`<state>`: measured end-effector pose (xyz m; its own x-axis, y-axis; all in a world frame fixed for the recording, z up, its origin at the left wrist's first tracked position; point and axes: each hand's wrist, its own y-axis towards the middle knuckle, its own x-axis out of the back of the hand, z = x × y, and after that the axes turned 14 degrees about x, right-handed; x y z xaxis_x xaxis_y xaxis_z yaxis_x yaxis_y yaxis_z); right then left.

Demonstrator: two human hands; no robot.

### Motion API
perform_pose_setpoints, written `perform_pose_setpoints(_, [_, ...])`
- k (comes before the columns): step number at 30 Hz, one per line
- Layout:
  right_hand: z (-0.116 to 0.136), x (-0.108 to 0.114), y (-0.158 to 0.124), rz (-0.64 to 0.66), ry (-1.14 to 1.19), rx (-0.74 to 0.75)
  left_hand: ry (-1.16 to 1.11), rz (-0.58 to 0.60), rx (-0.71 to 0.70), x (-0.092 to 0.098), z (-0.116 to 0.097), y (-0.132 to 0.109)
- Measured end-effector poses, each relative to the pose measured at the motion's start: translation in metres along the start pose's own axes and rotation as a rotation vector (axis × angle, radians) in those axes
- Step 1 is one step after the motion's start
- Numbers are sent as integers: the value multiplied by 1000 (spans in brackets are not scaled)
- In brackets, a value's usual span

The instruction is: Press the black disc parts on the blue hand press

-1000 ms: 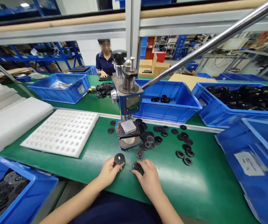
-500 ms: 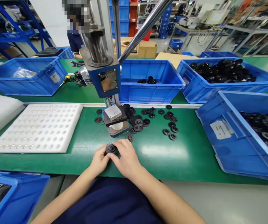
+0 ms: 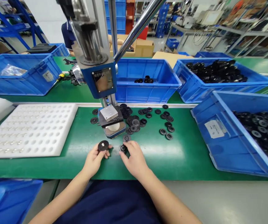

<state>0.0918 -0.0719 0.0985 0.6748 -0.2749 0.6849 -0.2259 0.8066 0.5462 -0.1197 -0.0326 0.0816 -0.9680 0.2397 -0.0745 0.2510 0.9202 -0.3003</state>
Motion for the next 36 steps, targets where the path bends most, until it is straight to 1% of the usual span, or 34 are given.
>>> perform_pose_setpoints(1, [-6, -4, -7, 2, -42, -12, -54, 1, 10, 3, 0, 4])
perform_pose_setpoints(4, [-18, -16, -19, -5, -153, 14, -357, -37, 129, 10, -6, 11])
perform_pose_setpoints(6, [-17, -18, -18, 7, -224, 44, -437, -53, 176, 10, -14, 7])
perform_pose_setpoints(8, [-11, -15, -14, 33, -274, 60, -380, -71, 192, 6, -24, -1])
perform_pose_setpoints(11, [-9, -11, -9, 59, -303, 80, -226, -112, 197, -6, -35, -9])
perform_pose_setpoints(14, [-18, -15, -11, 37, -341, 98, -123, -125, 121, -12, -37, -9])
perform_pose_setpoints(16, [-24, -20, -14, 11, -370, 87, -78, -113, 47, -13, -37, -9])
perform_pose_setpoints(18, [-26, -25, -17, 5, -377, 53, -53, -92, 3, -12, -39, -11])
perform_pose_setpoints(22, [-21, -24, -18, 30, -331, -27, -42, -76, 23, -10, -43, -18])
perform_pose_setpoints(24, [-21, -21, -17, 47, -305, -61, -27, -68, 39, -9, -40, -17])
perform_pose_setpoints(26, [-26, -20, -16, 80, -283, -81, -4, -63, 28, -8, -30, -12])
perform_pose_setpoints(28, [-32, -22, -17, 100, -275, -83, 24, -78, -13, -8, -18, -5])
perform_pose_setpoints(31, [-42, -25, -22, 79, -273, -74, 75, -94, -70, -8, -4, 3])
perform_pose_setpoints(33, [-48, -27, -26, 61, -275, -71, 99, -82, -83, -8, 1, 6])
perform_pose_setpoints(36, [-52, -28, -31, 66, -276, -58, 116, -69, -83, -9, 5, 6])
